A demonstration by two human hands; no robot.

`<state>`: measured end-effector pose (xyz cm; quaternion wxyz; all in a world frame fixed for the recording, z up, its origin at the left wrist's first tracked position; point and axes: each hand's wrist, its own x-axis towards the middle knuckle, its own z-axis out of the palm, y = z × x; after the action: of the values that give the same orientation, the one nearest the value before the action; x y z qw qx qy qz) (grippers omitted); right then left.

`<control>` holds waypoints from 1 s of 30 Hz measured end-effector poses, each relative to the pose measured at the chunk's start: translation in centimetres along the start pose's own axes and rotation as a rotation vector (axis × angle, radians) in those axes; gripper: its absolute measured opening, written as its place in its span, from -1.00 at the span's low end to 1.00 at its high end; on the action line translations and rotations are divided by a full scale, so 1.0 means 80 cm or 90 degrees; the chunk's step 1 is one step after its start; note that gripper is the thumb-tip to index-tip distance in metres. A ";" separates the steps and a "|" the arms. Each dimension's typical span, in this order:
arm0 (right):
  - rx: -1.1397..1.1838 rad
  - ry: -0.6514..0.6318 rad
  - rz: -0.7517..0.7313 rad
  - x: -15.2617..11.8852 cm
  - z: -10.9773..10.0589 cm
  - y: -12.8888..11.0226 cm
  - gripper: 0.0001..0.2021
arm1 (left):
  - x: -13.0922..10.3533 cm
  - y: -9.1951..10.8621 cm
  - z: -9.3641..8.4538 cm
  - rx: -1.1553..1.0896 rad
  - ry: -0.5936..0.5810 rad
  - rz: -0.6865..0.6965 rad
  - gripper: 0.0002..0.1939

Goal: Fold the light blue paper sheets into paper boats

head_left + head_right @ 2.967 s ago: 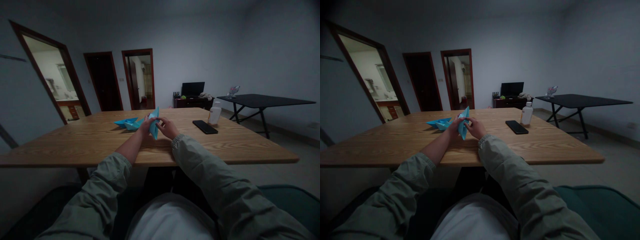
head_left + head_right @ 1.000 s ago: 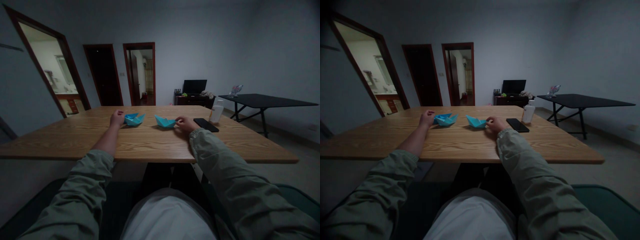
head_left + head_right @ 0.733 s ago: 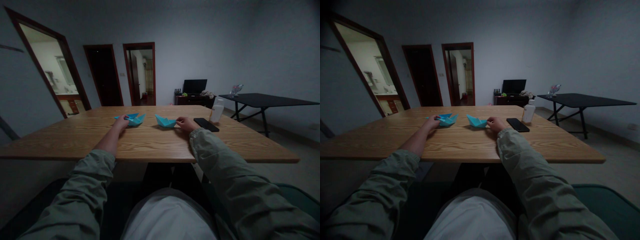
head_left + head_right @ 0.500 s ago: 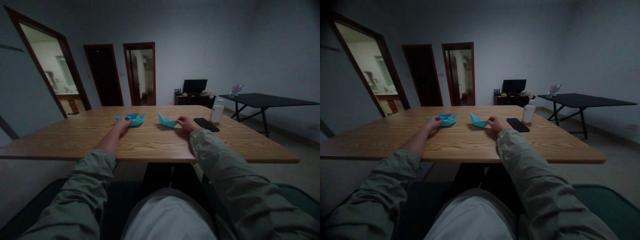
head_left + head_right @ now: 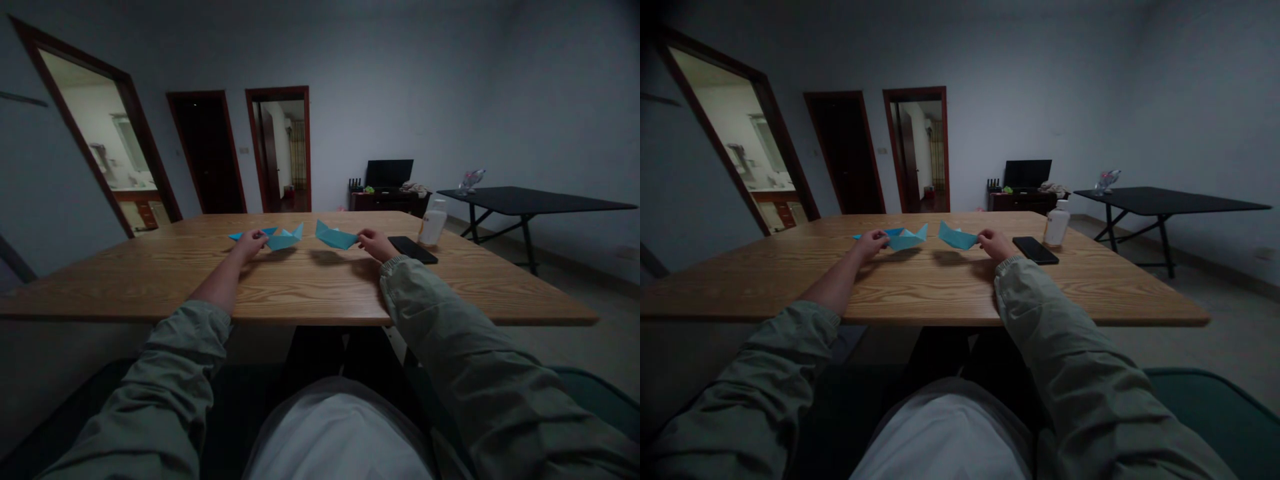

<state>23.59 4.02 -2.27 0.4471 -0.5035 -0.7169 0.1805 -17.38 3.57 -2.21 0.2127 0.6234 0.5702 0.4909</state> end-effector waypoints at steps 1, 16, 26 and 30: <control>0.009 0.000 0.006 -0.001 -0.001 -0.002 -0.85 | -0.001 0.000 0.000 0.001 -0.002 0.002 -0.82; -0.075 0.076 -0.064 -0.015 -0.006 -0.022 -0.77 | -0.011 0.008 0.005 0.163 0.036 0.090 -0.77; -0.358 0.088 -0.053 -0.024 -0.003 -0.031 -0.72 | -0.021 0.022 0.033 0.210 -0.035 0.141 -0.61; -0.357 0.039 -0.092 -0.028 0.006 -0.032 -0.57 | -0.010 0.013 0.008 0.220 0.083 0.110 -0.48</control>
<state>21.95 1.03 -1.72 0.3233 -0.5604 -0.7591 -0.0723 -16.19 2.78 -1.92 0.0223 0.6642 0.6029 0.4415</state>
